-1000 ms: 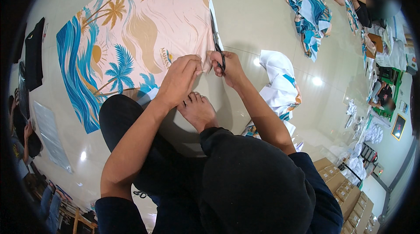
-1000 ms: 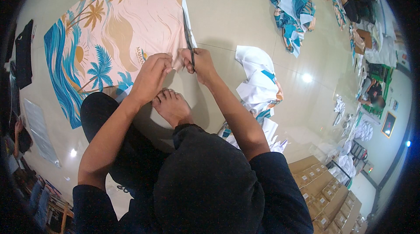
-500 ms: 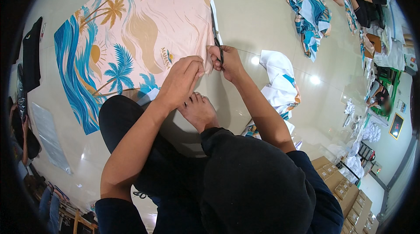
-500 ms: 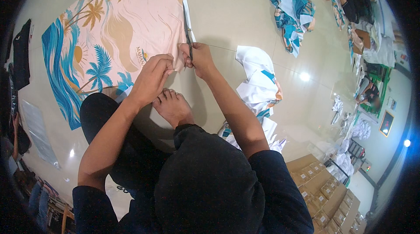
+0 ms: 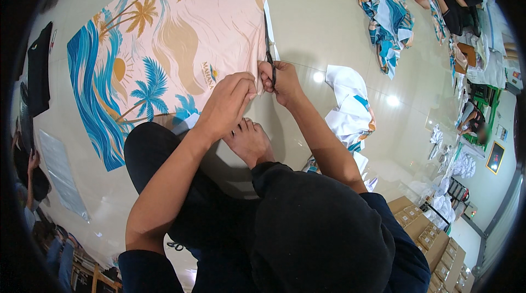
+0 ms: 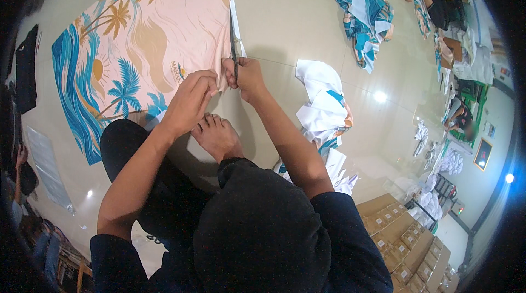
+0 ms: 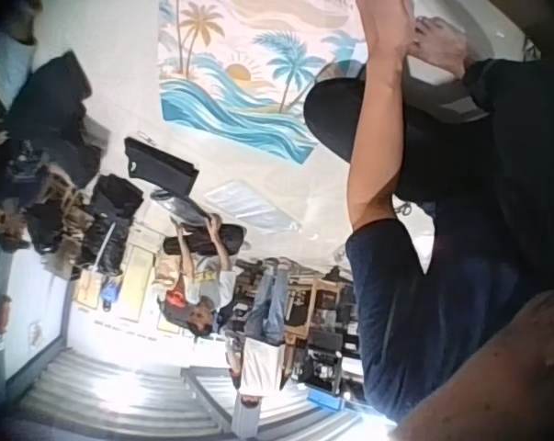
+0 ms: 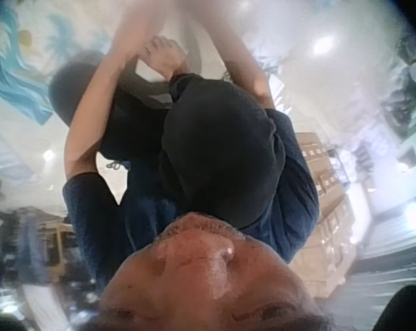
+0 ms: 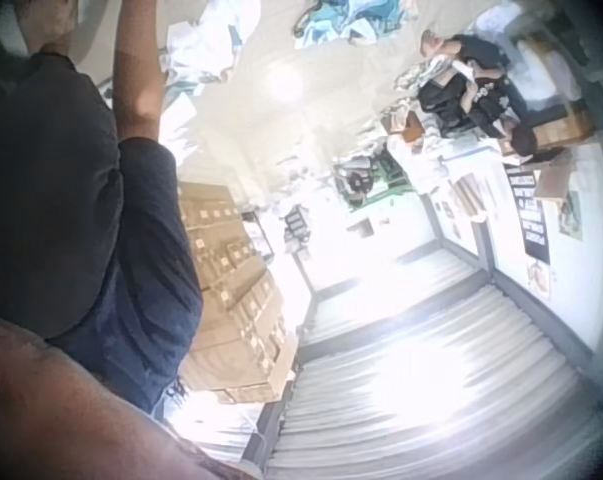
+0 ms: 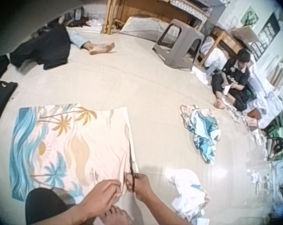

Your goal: The person sits on the floor and uses scissors to cut a piece of patterned fabric. They trim the edges and separate sections of the material, handling the fabric with both hands to align and cut it precisely.

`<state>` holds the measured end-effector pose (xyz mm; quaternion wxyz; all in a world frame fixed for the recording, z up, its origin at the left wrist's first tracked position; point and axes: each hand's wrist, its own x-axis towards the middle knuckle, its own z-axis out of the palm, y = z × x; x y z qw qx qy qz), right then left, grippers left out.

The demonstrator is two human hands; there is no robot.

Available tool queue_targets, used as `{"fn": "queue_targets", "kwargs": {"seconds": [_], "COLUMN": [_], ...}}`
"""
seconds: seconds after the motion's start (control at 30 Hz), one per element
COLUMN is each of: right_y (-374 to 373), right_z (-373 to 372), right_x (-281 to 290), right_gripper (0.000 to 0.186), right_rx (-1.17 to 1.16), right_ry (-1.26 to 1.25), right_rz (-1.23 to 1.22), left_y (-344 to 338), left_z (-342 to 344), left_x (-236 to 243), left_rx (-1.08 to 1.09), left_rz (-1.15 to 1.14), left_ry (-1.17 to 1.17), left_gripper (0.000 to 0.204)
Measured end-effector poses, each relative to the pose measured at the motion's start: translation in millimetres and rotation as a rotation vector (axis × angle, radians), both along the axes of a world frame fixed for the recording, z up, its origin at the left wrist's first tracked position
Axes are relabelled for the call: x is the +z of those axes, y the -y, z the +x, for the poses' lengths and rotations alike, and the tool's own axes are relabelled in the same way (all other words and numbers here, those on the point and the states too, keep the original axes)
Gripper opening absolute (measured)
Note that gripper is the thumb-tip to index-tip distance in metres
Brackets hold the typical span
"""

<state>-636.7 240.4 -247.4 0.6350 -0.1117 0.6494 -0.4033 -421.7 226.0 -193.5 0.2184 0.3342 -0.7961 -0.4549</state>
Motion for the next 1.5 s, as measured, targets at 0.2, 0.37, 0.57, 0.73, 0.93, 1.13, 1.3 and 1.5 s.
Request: {"fn": "queue_targets", "kwargs": {"seconds": [0.2,0.37,0.57,0.73,0.93,1.13,1.3,1.5], "right_y": [2,11,19,23,22,22,23,24], "right_z": [10,18,18,22,21,29,35,39], "right_x": [2,7,2,5,4,5,10,9], "right_gripper": [0.03,0.032,0.032,0.031,0.029,0.027,0.026,0.027], "right_rx": [-0.031,-0.062,-0.062,-0.072,-0.079,-0.11,-0.124,-0.154], "right_ry": [0.026,0.022,0.031,0.023,0.038,0.051,0.049,0.066], "right_rz": [-0.005,0.001,-0.014,-0.01,-0.015,-0.003,0.011,0.02], "left_y": [5,12,18,20,21,28,39,57], "left_z": [5,11,14,17,17,22,25,34], "left_x": [5,5,8,12,11,13,14,13], "left_rx": [-0.001,0.011,-0.008,-0.025,-0.028,-0.008,0.037,0.065], "left_rz": [0.038,0.089,0.1,0.111,0.114,0.183,0.189,0.215], "left_ry": [-0.008,-0.031,-0.027,-0.045,-0.048,-0.049,-0.087,-0.061], "left_gripper": [0.014,0.014,0.013,0.014,0.013,0.011,0.01,0.014]}}
